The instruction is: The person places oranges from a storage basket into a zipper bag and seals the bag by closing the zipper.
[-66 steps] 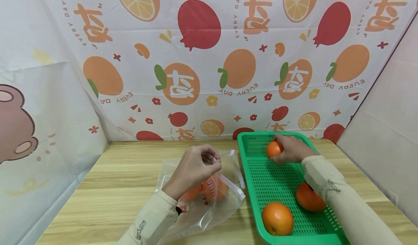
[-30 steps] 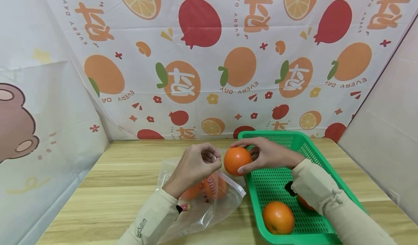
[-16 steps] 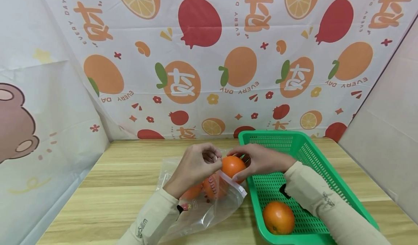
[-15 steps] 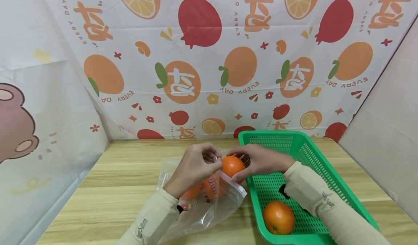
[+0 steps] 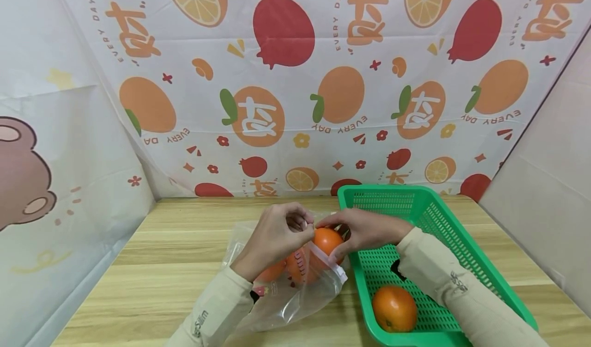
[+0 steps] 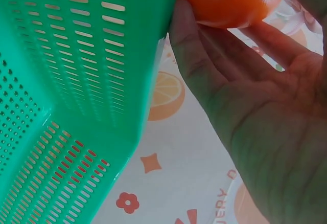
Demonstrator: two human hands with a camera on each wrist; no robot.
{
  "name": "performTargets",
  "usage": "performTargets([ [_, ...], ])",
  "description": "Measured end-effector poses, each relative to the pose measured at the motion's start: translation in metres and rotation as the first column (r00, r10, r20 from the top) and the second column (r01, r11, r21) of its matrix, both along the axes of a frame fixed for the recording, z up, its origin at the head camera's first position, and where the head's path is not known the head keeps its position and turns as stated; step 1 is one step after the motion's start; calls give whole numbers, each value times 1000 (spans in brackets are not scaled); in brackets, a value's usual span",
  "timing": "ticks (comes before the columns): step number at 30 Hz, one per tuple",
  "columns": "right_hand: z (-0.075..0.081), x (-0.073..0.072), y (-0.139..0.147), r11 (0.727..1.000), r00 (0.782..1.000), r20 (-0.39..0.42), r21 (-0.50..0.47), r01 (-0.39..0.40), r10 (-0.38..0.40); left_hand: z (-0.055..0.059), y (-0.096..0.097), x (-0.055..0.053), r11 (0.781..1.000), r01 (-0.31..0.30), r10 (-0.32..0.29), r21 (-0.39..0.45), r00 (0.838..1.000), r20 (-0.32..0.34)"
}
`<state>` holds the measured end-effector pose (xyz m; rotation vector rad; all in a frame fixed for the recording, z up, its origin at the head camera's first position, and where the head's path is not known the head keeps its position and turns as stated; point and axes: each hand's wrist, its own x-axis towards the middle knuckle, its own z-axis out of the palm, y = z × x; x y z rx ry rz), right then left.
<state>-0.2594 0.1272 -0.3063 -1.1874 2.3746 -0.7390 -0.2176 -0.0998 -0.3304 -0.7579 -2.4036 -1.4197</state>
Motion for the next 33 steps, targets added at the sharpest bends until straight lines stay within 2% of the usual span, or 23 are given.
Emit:
performTargets([
  [9, -2, -1, 1, 999, 999, 23, -11, -45, 45, 1, 1, 1, 1000, 4, -4, 1, 1000, -5],
  [16, 0, 1, 4, 999, 990, 136, -32, -44, 48, 2, 3, 2, 1000, 0, 0, 0, 1000, 1],
  [29, 2, 8, 6, 997, 993, 94, 25, -77, 74, 5, 10, 13, 1000, -10, 10, -12, 1000, -4],
  [33, 3, 10, 7, 994, 989, 109, 29, -101, 97, 5, 12, 17, 1000, -9, 9, -9, 1000, -5],
])
